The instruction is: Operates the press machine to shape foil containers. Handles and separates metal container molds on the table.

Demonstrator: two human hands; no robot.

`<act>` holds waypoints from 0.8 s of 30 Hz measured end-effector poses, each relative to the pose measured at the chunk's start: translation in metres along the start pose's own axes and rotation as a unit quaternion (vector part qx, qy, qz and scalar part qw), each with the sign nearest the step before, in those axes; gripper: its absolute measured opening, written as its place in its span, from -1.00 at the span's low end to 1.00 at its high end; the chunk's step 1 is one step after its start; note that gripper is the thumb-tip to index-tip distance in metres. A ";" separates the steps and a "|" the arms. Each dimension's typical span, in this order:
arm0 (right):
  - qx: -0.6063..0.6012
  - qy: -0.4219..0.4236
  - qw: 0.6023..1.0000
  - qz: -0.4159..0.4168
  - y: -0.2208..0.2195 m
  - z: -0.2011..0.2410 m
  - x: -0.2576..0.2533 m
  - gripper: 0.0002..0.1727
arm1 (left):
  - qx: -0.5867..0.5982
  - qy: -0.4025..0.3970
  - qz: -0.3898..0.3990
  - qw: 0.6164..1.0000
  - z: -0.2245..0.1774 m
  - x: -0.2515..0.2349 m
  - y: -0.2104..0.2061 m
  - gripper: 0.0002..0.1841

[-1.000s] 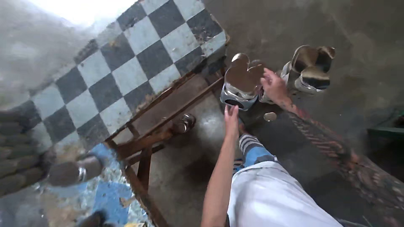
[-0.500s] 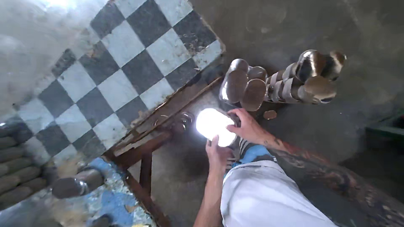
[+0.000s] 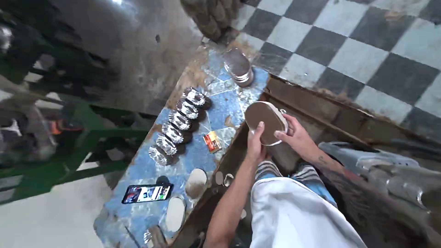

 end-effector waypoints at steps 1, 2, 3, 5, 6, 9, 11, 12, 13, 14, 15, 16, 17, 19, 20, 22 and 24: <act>0.010 -0.007 1.000 0.025 -0.013 0.011 -0.030 -0.11 | 0.011 -0.015 -0.010 1.000 -0.020 -0.015 0.017 -0.53; 0.019 -0.016 0.999 0.047 -0.025 0.022 -0.058 -0.12 | 0.012 -0.032 -0.011 0.999 -0.041 -0.032 0.031 -0.49; 0.029 -0.022 0.997 0.062 -0.035 0.032 -0.085 -0.13 | 0.003 -0.048 -0.001 0.999 -0.062 -0.050 0.042 -0.43; 0.059 -0.016 0.996 0.065 -0.043 0.052 -0.129 -0.17 | -0.032 -0.062 0.001 0.998 -0.098 -0.088 0.053 -0.36; 0.077 -0.010 0.996 0.054 -0.042 0.061 -0.149 -0.20 | -0.040 -0.064 0.000 0.997 -0.113 -0.109 0.055 -0.32; 0.146 0.002 0.989 -0.022 -0.027 0.090 -0.210 -0.29 | -0.030 -0.072 -0.001 0.997 -0.148 -0.175 0.052 -0.35; 0.199 -0.019 0.978 -0.064 -0.013 0.100 -0.238 -0.37 | -0.065 -0.079 0.015 0.995 -0.163 -0.204 0.044 -0.39; 0.222 -0.031 0.971 -0.078 -0.006 0.103 -0.248 -0.39 | -0.100 -0.073 0.015 0.992 -0.167 -0.216 0.042 -0.40; 0.251 -0.048 0.963 -0.090 0.002 0.102 -0.258 -0.40 | -0.147 -0.056 -0.008 0.988 -0.167 -0.227 0.044 -0.39; 0.283 -0.070 0.952 -0.096 0.010 0.098 -0.267 -0.39 | -0.201 -0.032 -0.046 0.978 -0.166 -0.233 0.049 -0.34; 0.304 -0.098 0.943 -0.090 0.017 0.092 -0.273 -0.36 | -0.242 -0.003 -0.084 0.967 -0.162 -0.236 0.056 -0.25; 0.307 -0.127 0.940 -0.074 0.022 0.085 -0.277 -0.32 | -0.259 0.024 -0.113 0.959 -0.156 -0.237 0.063 -0.10; 0.292 -0.142 0.944 -0.054 0.025 0.082 -0.281 -0.27 | -0.254 0.039 -0.125 0.958 -0.150 -0.238 0.070 0.07; 0.225 -0.148 0.963 -0.007 0.024 0.084 -0.292 -0.10 | -0.165 0.036 -0.083 0.982 -0.141 -0.247 0.075 0.19; 0.179 -0.163 0.970 0.020 0.020 0.083 -0.297 -0.06 | -0.105 0.022 -0.034 0.994 -0.140 -0.250 0.070 0.04; 0.121 -0.191 0.972 0.067 0.009 0.079 -0.307 -0.17 | -0.019 0.014 0.043 0.999 -0.145 -0.253 0.057 -0.28; 0.096 -0.212 0.968 0.093 0.006 0.074 -0.318 -0.24 | 0.004 0.038 0.058 0.998 -0.148 -0.261 0.054 -0.35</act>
Point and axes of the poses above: each hand's wrist, its own x-axis away from the middle knuckle, its own y-axis out of the back of the hand, z = x × y, the point moved 10 cm from there along -x, towards the middle knuckle, and after that the axes turned 10 degrees about z, right-handed, at the moved point
